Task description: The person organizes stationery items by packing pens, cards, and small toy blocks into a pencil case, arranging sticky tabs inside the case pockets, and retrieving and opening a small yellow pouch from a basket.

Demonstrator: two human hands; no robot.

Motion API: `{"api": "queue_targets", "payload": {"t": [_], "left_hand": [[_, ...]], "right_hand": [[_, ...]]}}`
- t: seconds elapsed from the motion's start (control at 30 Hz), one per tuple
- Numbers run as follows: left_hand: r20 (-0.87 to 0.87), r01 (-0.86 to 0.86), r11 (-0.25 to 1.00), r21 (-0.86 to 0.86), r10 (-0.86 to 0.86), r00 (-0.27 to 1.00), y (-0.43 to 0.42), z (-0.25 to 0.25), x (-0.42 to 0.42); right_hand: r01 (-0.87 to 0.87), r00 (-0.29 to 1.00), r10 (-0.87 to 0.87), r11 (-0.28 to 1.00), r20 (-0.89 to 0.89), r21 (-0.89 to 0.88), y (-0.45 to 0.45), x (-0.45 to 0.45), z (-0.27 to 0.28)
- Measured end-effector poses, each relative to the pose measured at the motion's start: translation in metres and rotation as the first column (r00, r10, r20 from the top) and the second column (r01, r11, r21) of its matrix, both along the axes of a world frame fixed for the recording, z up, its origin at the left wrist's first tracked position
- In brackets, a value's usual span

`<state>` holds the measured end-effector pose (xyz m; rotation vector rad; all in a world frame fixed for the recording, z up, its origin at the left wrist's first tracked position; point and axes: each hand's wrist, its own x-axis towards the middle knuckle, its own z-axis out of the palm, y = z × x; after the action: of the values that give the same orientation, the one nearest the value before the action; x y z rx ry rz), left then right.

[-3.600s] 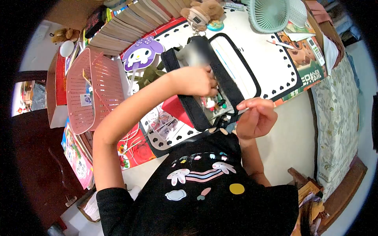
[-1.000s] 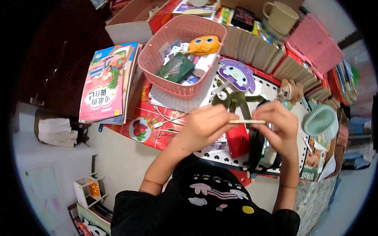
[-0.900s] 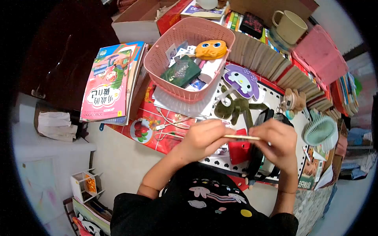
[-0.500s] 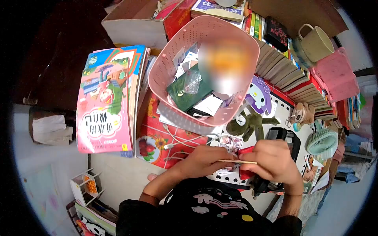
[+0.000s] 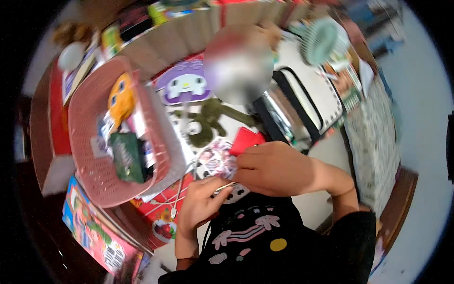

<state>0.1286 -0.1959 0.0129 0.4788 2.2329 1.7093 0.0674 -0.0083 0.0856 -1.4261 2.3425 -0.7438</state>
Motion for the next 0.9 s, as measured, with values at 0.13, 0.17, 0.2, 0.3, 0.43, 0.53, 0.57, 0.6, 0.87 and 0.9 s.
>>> {"api": "queue_targets", "payload": {"t": [0.13, 0.17, 0.2, 0.3, 0.43, 0.53, 0.57, 0.6, 0.87, 0.9], "left_hand": [[-0.077, 0.259, 0.942, -0.216, -0.281, 0.957, 0.031, 0.015, -0.018], [-0.014, 0.316, 0.924, -0.215, -0.326, 0.945, 0.041, 0.021, -0.025], [0.049, 0.365, 0.906, -0.213, -0.363, 0.93, 0.049, 0.026, -0.033], [-0.186, 0.265, 0.933, -0.244, -0.313, 0.931, 0.077, 0.033, -0.06], [-0.472, 0.226, 0.865, -0.447, -0.443, 0.763, 0.14, 0.042, -0.102], [-0.424, 0.235, 0.724, -0.648, -0.6, 0.679, 0.183, 0.022, -0.122], [-0.408, 0.244, 0.678, -0.693, -0.648, 0.643, 0.188, 0.01, -0.126], [-0.389, 0.248, 0.628, -0.737, -0.695, 0.604, 0.19, 0.004, -0.129], [-0.492, 0.143, 0.672, -0.727, -0.654, 0.575, 0.177, -0.008, -0.118], [-0.509, 0.147, 0.683, -0.715, -0.654, 0.56, 0.178, -0.008, -0.117]], "right_hand": [[0.003, 0.998, 0.008, 0.985, -0.066, 0.171, 0.038, 0.016, -0.001], [0.071, 0.995, -0.061, 0.987, -0.074, 0.147, 0.053, 0.017, -0.002], [0.133, 0.989, -0.123, 0.984, -0.082, 0.121, 0.068, 0.018, -0.003], [0.55, 0.832, -0.555, 0.826, -0.01, -0.125, 0.12, 0.022, -0.007], [0.935, 0.158, -0.861, -0.028, 0.484, -0.354, 0.18, 0.024, -0.036], [0.844, 0.17, -0.563, -0.34, 0.809, -0.414, 0.198, 0.021, -0.068], [0.83, 0.158, -0.59, -0.355, 0.792, -0.43, 0.198, 0.021, -0.08], [0.839, 0.141, -0.538, -0.38, 0.831, -0.389, 0.195, 0.02, -0.085], [0.938, 0.235, -0.499, -0.108, 0.834, -0.329, 0.171, 0.038, -0.102], [0.953, 0.196, -0.58, -0.077, 0.791, -0.292, 0.169, 0.041, -0.101]]}}
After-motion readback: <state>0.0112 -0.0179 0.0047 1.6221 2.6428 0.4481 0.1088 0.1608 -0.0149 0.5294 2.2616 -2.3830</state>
